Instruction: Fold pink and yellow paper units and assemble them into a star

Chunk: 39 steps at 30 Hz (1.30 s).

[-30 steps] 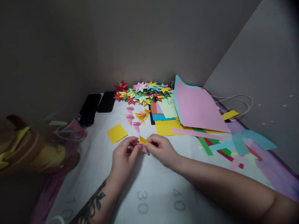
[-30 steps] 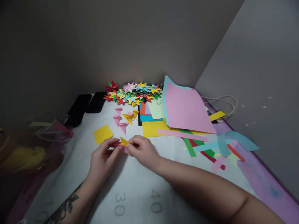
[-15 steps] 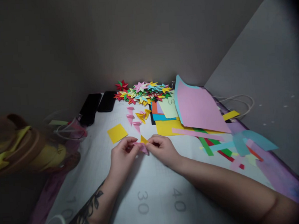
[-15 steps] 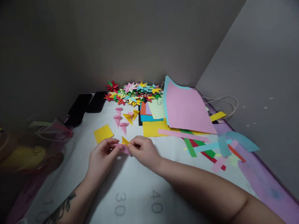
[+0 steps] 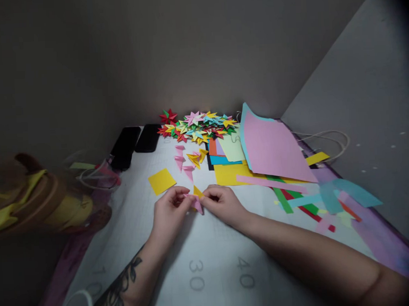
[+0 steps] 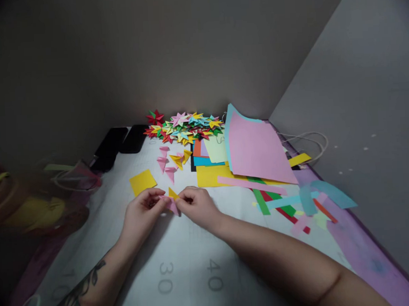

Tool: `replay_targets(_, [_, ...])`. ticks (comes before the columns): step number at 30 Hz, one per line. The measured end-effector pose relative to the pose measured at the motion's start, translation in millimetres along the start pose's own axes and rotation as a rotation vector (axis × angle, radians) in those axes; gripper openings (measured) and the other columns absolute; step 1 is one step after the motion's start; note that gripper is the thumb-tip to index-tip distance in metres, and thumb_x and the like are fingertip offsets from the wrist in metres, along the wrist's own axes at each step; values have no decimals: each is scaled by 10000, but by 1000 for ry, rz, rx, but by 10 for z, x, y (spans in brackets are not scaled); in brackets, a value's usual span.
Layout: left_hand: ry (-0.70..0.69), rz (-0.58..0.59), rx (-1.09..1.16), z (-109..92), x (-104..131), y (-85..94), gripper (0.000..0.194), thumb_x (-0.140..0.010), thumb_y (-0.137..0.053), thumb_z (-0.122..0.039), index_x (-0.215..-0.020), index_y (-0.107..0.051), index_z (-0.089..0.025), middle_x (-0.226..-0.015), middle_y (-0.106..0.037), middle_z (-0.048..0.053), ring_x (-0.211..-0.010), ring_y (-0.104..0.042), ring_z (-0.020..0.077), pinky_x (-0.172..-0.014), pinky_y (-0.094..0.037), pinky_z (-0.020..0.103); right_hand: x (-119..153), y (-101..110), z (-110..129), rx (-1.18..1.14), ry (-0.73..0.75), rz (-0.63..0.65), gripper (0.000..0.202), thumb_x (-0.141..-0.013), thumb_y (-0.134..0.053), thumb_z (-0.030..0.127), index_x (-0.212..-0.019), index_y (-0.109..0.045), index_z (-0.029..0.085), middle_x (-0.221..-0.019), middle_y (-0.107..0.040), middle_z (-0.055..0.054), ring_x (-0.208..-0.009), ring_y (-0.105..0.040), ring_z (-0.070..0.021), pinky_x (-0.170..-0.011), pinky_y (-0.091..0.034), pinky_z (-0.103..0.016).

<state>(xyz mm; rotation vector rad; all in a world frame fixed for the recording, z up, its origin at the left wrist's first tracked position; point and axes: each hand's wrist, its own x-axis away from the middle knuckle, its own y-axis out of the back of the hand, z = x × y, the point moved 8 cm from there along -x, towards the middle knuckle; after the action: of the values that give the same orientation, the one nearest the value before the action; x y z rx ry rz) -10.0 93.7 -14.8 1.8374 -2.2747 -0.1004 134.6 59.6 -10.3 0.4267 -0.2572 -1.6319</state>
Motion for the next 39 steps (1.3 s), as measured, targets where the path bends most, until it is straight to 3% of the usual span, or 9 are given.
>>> replay_targets(15, [4,35,133,61,-19,-50,225,-673,-659,-232,-862,-560,-158,-648,-567,-36,-564,-553,93,-538,-435,198,-20,-54,52,-34,29,56,161,-735,-577,150,-577,-593,178,-582,-528,25,-563,-485,-101,-553,-371,-220])
replay_targets(20, [11,38,173,79,-15,-61,197,-699,-656,-258,-829,-537,-171,-647,-562,-36,-557,-545,93,-534,-432,198,-14,-37,-1,-35,-47,4,163,-721,-587,168,-560,-565,175,-573,-521,30,-548,-462,-97,-525,-353,-212])
replay_targets(26, [-222,56,-71,-138,25,-27,35,-758,-600,-211,-759,-607,-177,-781,-617,12,-728,-584,128,-613,-461,208,-6,-41,-63,-59,-77,-24,230,-763,-576,260,-565,-486,185,-563,-461,43,-542,-422,-97,-507,-330,-212])
replay_targets(30, [-402,77,-209,-257,70,-43,71,-783,-573,-178,-756,-637,-190,-904,-636,43,-875,-590,158,-627,-470,207,-11,-35,-71,-37,-54,-27,198,-766,-577,254,-599,-495,186,-613,-484,30,-583,-447,-107,-539,-350,-219])
replay_targets(39, [-416,78,-245,-231,62,-39,56,-807,-569,-192,-792,-623,-192,-931,-630,53,-894,-594,167,-662,-501,232,-19,-19,-54,29,-12,-44,186,-787,-585,252,-628,-512,186,-646,-501,19,-617,-468,-118,-565,-353,-232])
